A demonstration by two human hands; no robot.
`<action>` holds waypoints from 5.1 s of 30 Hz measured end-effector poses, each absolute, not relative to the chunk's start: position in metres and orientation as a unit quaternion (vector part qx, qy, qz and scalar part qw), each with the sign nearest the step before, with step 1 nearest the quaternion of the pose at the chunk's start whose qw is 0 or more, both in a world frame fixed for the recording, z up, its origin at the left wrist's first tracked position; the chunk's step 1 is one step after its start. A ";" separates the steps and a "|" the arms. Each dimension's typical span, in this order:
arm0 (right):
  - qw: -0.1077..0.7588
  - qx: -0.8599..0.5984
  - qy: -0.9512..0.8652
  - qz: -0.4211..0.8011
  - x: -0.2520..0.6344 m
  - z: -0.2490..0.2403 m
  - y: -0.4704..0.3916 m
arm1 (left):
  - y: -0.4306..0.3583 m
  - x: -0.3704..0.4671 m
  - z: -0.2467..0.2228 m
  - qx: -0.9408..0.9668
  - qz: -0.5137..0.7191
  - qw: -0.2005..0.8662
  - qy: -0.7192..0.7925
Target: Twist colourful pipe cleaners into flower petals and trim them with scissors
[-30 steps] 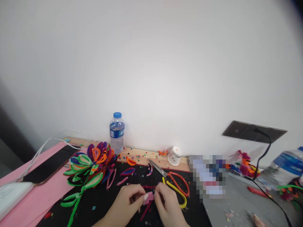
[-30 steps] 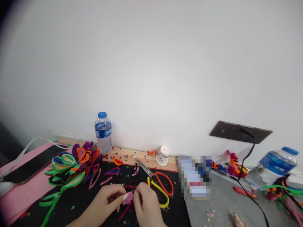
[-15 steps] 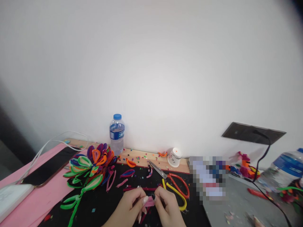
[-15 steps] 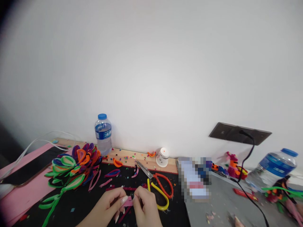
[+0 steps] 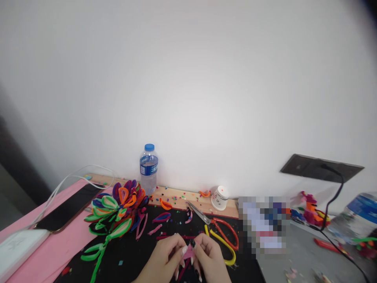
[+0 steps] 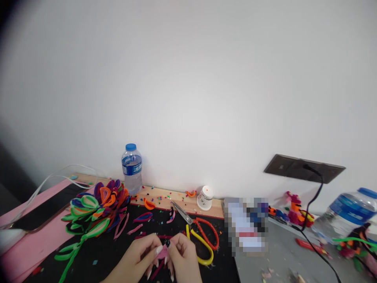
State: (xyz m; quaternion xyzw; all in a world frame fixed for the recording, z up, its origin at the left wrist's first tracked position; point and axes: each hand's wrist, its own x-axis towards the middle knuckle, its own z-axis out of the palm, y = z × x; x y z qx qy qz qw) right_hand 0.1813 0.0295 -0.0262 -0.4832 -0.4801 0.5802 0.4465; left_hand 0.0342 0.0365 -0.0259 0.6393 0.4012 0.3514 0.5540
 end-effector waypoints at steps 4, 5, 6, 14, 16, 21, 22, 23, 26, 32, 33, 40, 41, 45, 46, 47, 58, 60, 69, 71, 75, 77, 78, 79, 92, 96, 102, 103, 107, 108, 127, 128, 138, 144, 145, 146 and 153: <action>0.464 -0.447 -0.450 0.619 0.179 -0.025 0.031 | 0.036 0.033 -0.027 0.644 0.363 0.537 0.408; 0.467 -0.438 -0.448 0.624 0.178 -0.024 0.031 | 0.036 0.032 -0.027 0.644 0.363 0.533 0.411; 0.470 -0.429 -0.448 0.628 0.178 -0.024 0.031 | 0.036 0.032 -0.027 0.646 0.363 0.530 0.413; 0.482 -0.414 -0.460 0.621 0.179 -0.028 0.030 | 0.033 0.035 -0.019 0.656 0.366 0.503 0.427; 0.482 -0.426 -0.456 0.615 0.177 -0.028 0.029 | 0.031 0.035 -0.016 0.663 0.365 0.494 0.428; 0.473 -0.456 -0.468 0.590 0.173 -0.024 0.028 | 0.028 0.036 -0.015 0.676 0.352 0.495 0.417; 0.472 -0.463 -0.475 0.581 0.173 -0.023 0.028 | 0.028 0.037 -0.016 0.675 0.352 0.497 0.417; 0.472 -0.470 -0.481 0.570 0.172 -0.023 0.028 | 0.028 0.038 -0.017 0.672 0.351 0.499 0.419; 0.467 -0.494 -0.494 0.542 0.172 -0.024 0.027 | 0.029 0.040 -0.020 0.660 0.344 0.512 0.427; 0.449 -0.484 -0.515 0.547 0.173 -0.024 0.028 | 0.031 0.039 -0.024 0.635 0.345 0.552 0.417; 0.446 -0.473 -0.518 0.555 0.173 -0.024 0.028 | 0.032 0.038 -0.025 0.632 0.348 0.553 0.416; 0.449 -0.442 -0.517 0.579 0.175 -0.031 0.029 | 0.037 0.035 -0.030 0.638 0.364 0.543 0.407; 0.451 -0.444 -0.516 0.578 0.175 -0.032 0.029 | 0.037 0.035 -0.030 0.639 0.364 0.542 0.406; 0.452 -0.437 -0.523 0.575 0.175 -0.032 0.028 | 0.036 0.035 -0.030 0.632 0.368 0.547 0.408; 0.450 -0.432 -0.527 0.577 0.175 -0.031 0.028 | 0.036 0.035 -0.030 0.628 0.369 0.549 0.409; 0.448 -0.429 -0.529 0.579 0.175 -0.030 0.029 | 0.036 0.035 -0.031 0.625 0.370 0.552 0.411; 0.422 -0.476 -0.510 0.579 0.176 -0.041 0.031 | 0.036 0.031 -0.013 0.710 0.302 0.494 0.402; 0.429 -0.476 -0.513 0.571 0.177 -0.045 0.032 | 0.037 0.031 -0.011 0.717 0.293 0.494 0.395; 0.466 -0.505 -0.551 0.474 0.186 -0.046 0.035 | 0.040 0.036 -0.016 0.680 0.236 0.558 0.413; 0.481 -0.515 -0.554 0.443 0.185 -0.047 0.035 | 0.039 0.037 -0.016 0.669 0.238 0.560 0.427; 0.498 -0.531 -0.569 0.382 0.185 -0.049 0.036 | 0.039 0.036 -0.021 0.648 0.246 0.573 0.437; 0.493 -0.540 -0.605 0.314 0.189 -0.049 0.037 | 0.041 0.036 -0.024 0.633 0.256 0.588 0.434; 0.481 -0.541 -0.635 0.271 0.191 -0.048 0.037 | 0.041 0.036 -0.026 0.622 0.261 0.597 0.434; 0.463 -0.537 -0.668 0.225 0.193 -0.047 0.038 | 0.043 0.036 -0.028 0.610 0.265 0.608 0.434; 0.348 -0.541 -0.763 0.070 0.199 -0.032 0.042 | 0.045 0.039 -0.018 0.546 0.309 0.654 0.422; 0.391 -0.524 -0.745 0.132 0.200 -0.025 0.041 | 0.044 0.039 -0.017 0.586 0.328 0.607 0.425; 0.463 -0.503 -0.676 0.274 0.190 -0.030 0.036 | 0.039 0.046 -0.009 0.609 0.367 0.523 0.470; 0.477 -0.504 -0.658 0.292 0.187 -0.033 0.035 | 0.038 0.048 -0.008 0.610 0.370 0.518 0.472; 0.509 -0.533 -0.610 0.293 0.182 -0.043 0.033 | 0.034 0.056 -0.008 0.646 0.384 0.451 0.481; 0.507 -0.539 -0.612 0.280 0.182 -0.044 0.033 | 0.034 0.058 -0.009 0.661 0.383 0.426 0.485; 0.457 -0.529 -0.694 0.174 0.187 -0.032 0.031 | 0.047 0.070 -0.013 0.734 0.378 0.288 0.484; 0.449 -0.534 -0.699 0.154 0.189 -0.032 0.032 | 0.048 0.069 -0.012 0.742 0.373 0.274 0.486; 0.339 -0.557 -0.758 0.025 0.191 -0.023 0.040 | 0.059 0.051 0.005 0.816 0.273 0.132 0.492; 0.370 -0.542 -0.753 0.043 0.195 -0.023 0.040 | 0.076 0.018 0.029 0.789 0.205 0.070 0.575; 0.367 -0.545 -0.752 0.043 0.195 -0.024 0.040 | 0.079 0.011 0.031 0.786 0.198 0.067 0.582; 0.361 -0.551 -0.751 0.042 0.194 -0.024 0.040 | 0.081 0.005 0.032 0.784 0.191 0.064 0.587; 0.333 -0.555 -0.762 0.020 0.192 -0.018 0.040 | 0.074 -0.004 0.037 0.773 0.178 0.023 0.609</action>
